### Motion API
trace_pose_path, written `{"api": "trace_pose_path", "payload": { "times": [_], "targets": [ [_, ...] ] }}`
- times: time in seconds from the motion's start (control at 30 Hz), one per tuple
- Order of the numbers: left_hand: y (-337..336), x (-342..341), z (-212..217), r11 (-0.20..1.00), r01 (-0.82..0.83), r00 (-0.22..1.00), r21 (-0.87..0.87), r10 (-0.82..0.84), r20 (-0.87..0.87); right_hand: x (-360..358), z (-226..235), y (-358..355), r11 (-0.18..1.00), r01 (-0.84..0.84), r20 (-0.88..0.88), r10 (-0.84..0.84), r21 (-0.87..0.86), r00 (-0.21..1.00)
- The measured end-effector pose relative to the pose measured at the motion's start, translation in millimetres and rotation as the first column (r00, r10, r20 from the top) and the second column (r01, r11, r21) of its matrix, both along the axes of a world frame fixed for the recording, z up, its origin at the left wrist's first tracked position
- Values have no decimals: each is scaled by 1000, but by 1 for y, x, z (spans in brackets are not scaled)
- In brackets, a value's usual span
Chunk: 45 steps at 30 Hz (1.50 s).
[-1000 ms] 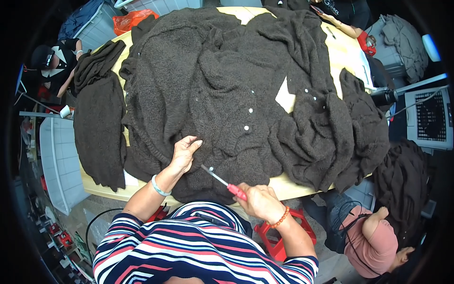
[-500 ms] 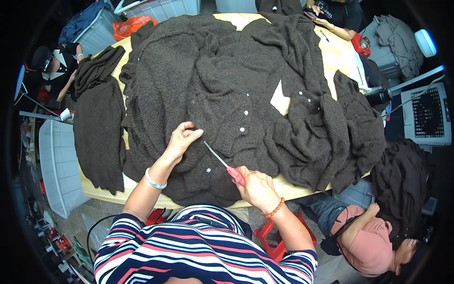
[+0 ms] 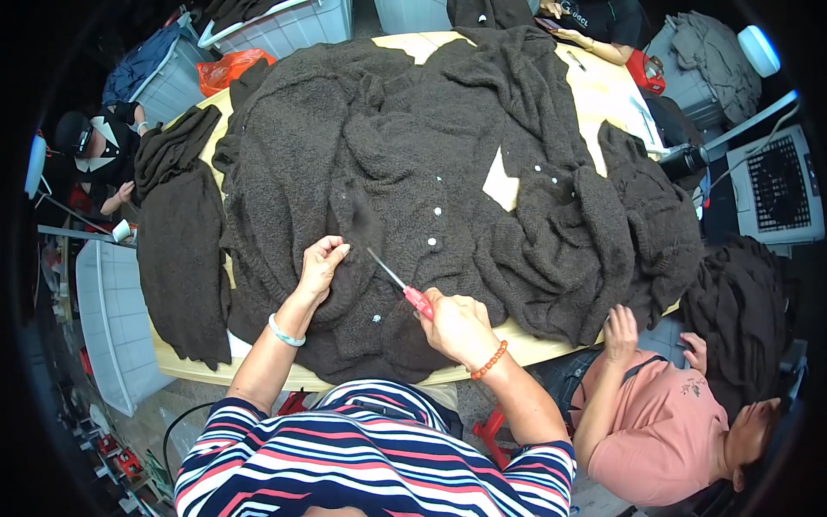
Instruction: Trimming loose threads from sweaters using scissors.
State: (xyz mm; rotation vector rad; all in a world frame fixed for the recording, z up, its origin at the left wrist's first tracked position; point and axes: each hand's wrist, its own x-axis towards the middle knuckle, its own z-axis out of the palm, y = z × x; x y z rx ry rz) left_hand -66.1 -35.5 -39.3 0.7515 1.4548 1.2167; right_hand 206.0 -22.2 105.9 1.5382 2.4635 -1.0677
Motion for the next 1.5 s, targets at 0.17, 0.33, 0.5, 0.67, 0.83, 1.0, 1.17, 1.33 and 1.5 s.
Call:
{"api": "trace_pose_path", "payload": {
  "times": [0.17, 0.33, 0.5, 0.67, 0.83, 1.0, 1.17, 1.33, 1.5],
  "targets": [
    [6, 0, 10, 998, -32, 996, 45, 29, 85, 3, 0, -4, 991, -131, -70, 131, 4, 989],
    [49, 7, 28, 980, -188, 941, 62, 198, -276, 4, -6, -1, 999, -14, -137, 21, 50, 990],
    [89, -1, 9, 977, -212, 836, 31, 198, -512, -5, -1, 6, 997, 30, -105, -22, 74, 994],
    [85, 7, 6, 975, -123, 933, 187, 178, -314, -12, -8, 24, 988, 69, -149, -48, 135, 988],
    [77, 7, 0, 977, -91, 967, 195, 133, -215, -30, -14, 49, 967, 59, -133, -26, 249, 991],
    [71, -9, -13, 977, -84, 994, 197, 95, -50, -28, -10, 45, 987, -104, -66, 113, 125, 991],
    [66, -4, 2, 987, -26, 1000, 157, 28, -11, -24, -6, 41, 996, -27, -71, 34, 89, 997],
    [68, 2, 5, 984, -29, 1000, 176, 30, 1, -43, -19, 68, 986, -23, -60, 34, 167, 998],
    [56, -19, 3, 990, -120, 985, 76, 109, 130, -19, -7, 20, 979, -188, -58, 184, -74, 981]
  ]
}}
